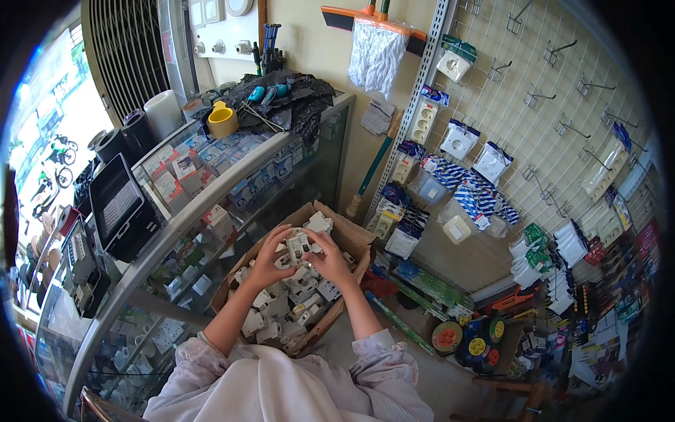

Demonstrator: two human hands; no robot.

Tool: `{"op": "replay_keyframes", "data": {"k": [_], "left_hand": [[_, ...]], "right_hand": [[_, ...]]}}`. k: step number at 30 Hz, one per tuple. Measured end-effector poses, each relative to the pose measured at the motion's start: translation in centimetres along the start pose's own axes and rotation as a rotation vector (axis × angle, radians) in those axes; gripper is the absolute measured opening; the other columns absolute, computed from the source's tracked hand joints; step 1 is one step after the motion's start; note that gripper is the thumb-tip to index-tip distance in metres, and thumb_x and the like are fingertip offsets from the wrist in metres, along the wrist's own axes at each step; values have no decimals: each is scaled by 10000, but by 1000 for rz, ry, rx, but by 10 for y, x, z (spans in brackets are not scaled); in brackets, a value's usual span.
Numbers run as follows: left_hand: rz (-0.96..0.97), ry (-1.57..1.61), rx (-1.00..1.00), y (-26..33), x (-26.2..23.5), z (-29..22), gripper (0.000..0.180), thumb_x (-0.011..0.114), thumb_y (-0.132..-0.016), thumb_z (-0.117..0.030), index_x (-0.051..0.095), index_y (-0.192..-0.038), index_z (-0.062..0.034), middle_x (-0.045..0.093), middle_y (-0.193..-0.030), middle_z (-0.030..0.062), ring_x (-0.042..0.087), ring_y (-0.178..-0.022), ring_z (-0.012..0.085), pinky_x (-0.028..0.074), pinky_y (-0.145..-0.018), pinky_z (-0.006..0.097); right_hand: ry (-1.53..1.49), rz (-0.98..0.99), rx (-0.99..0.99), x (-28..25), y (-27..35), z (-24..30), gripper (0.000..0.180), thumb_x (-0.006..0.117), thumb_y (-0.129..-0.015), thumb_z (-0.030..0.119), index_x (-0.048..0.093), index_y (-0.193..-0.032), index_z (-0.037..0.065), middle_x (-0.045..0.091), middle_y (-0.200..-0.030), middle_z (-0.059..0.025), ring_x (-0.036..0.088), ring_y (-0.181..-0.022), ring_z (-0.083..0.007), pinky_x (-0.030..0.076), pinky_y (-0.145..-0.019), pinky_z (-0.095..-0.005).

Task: Installing and organizing miniature circuit breakers (MCBs) into a distribution board housing.

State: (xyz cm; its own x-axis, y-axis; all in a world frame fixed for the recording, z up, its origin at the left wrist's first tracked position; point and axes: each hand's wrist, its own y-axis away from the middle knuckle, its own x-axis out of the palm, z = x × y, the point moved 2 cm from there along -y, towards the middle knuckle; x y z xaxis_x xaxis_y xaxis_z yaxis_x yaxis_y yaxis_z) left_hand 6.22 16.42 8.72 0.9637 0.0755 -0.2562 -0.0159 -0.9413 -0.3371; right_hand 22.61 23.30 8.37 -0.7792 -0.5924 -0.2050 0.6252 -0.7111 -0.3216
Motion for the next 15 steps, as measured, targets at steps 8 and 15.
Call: {"op": "replay_keyframes", "data": {"k": [8,15], "left_hand": [[39,34,118,11,-14,-25,864,758,-625,-6,335,-1368,-136,245,-1423,89,277,-1319,253,437,-973,411],[26,112,75,29,-31,-26,831,768,-641,-43,364,-1361,-124,252,-1431,86,318,-1299,250,459,-949,411]], "right_hand": [[-59,14,-66,15,0,24,592,677,-803,256,436,-1325,112,394,-1280,-50,408,-1184,-164,480,-777,-262],[-187,62,-141,36,5,50,553,693,-784,198,459,-1275,99,352,-1367,-51,343,-1276,-194,484,-881,-303]]}}
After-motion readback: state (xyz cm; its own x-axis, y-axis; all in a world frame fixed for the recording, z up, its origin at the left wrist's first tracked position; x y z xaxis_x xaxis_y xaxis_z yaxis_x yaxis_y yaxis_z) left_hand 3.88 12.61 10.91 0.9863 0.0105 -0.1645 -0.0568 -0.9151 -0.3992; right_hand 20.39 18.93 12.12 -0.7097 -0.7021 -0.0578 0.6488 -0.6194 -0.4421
